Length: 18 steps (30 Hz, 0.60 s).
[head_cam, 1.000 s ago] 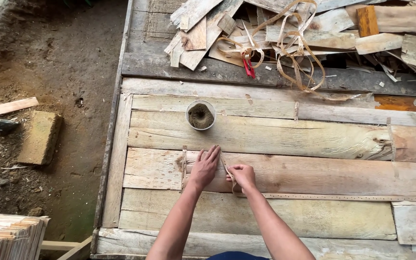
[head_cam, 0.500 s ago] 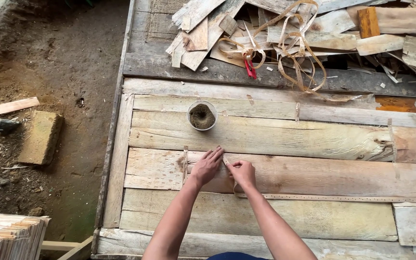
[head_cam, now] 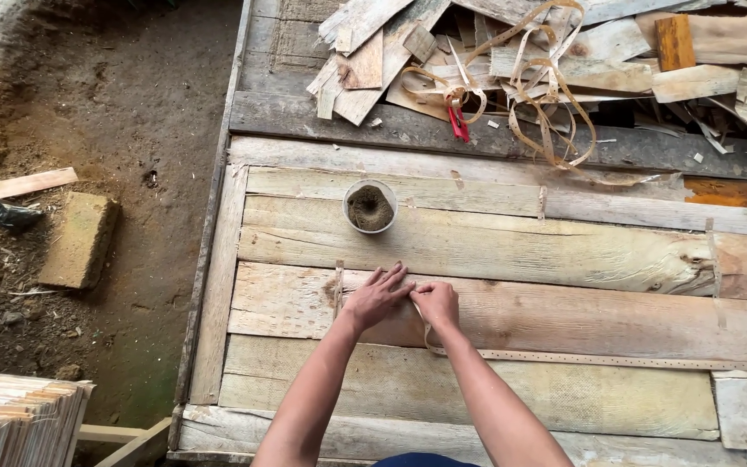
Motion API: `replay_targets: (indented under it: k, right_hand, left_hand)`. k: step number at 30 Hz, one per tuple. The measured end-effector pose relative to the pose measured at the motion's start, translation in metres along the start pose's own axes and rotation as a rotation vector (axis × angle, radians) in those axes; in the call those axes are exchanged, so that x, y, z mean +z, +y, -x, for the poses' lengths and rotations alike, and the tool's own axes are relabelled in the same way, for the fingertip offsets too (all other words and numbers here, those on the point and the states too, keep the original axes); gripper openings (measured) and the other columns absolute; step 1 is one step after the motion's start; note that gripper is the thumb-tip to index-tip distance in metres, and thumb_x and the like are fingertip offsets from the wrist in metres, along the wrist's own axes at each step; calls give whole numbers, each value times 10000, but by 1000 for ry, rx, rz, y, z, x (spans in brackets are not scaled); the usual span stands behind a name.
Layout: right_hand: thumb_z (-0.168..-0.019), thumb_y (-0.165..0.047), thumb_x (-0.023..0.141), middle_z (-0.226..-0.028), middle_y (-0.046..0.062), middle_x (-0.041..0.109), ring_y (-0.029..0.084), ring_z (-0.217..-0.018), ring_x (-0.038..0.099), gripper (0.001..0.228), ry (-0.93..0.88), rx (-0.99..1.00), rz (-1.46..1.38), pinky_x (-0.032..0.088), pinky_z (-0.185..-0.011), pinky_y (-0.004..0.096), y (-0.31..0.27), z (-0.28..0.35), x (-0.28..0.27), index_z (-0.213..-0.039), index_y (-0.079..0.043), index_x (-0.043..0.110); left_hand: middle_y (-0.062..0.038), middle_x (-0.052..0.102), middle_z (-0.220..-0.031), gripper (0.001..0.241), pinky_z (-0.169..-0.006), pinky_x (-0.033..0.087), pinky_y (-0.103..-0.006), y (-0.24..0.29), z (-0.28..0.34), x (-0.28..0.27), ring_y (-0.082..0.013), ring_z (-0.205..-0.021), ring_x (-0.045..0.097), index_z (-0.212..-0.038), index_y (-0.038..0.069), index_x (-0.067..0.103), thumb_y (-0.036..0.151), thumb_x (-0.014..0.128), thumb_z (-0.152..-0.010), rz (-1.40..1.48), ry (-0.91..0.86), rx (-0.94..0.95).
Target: Applying glue to the edges of thin wood strips and joining them together to form a larger panel.
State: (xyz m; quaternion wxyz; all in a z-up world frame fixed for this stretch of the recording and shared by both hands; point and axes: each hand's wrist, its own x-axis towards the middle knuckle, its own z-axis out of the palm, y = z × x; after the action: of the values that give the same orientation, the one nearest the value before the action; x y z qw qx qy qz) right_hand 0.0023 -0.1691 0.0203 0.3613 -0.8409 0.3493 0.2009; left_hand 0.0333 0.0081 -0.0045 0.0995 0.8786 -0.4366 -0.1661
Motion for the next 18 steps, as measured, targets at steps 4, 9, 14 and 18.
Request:
replay_targets:
  k: [4,9,14,18]
  right_hand:
    - [-756,-440,783,-932,21,808,352,-1069,720,306,41,-12,-29,602,-901,455,5,0,5,-933,-196,833]
    - [-785,-250,746,-873,11,796,329,-969,745,133,125,-169,-3,613,-826,465,5,20,16,-891,-226,823]
    - [-838,-86,698,-873,145,759,378,-916,728,105,237,-508,90,607,-793,482,12,25,18,-889,-110,787]
    - [-850,-89,699,-873,78,721,279,-933,717,109,271,-716,176,602,-808,384,32,9,26,-928,-136,760]
  left_hand:
    - [-63,256,-1668,664,-1246,261,-520,2,0,-1,-239,-1571,212,-1493,230,495,68,599,-857,-27,-16,-18]
    - [-53,218,-1682,644,-1241,223,-564,10,0,1,-235,-1579,168,-1516,261,470,123,584,-897,-24,-18,-63]
    - [-43,218,-1684,642,-1229,216,-597,16,3,-1,-230,-1580,157,-1524,277,461,147,584,-908,-27,-9,-100]
    - [-31,212,-1690,604,-1231,213,-594,19,1,0,-210,-1578,164,-1512,275,480,162,573,-926,-65,-8,-126]
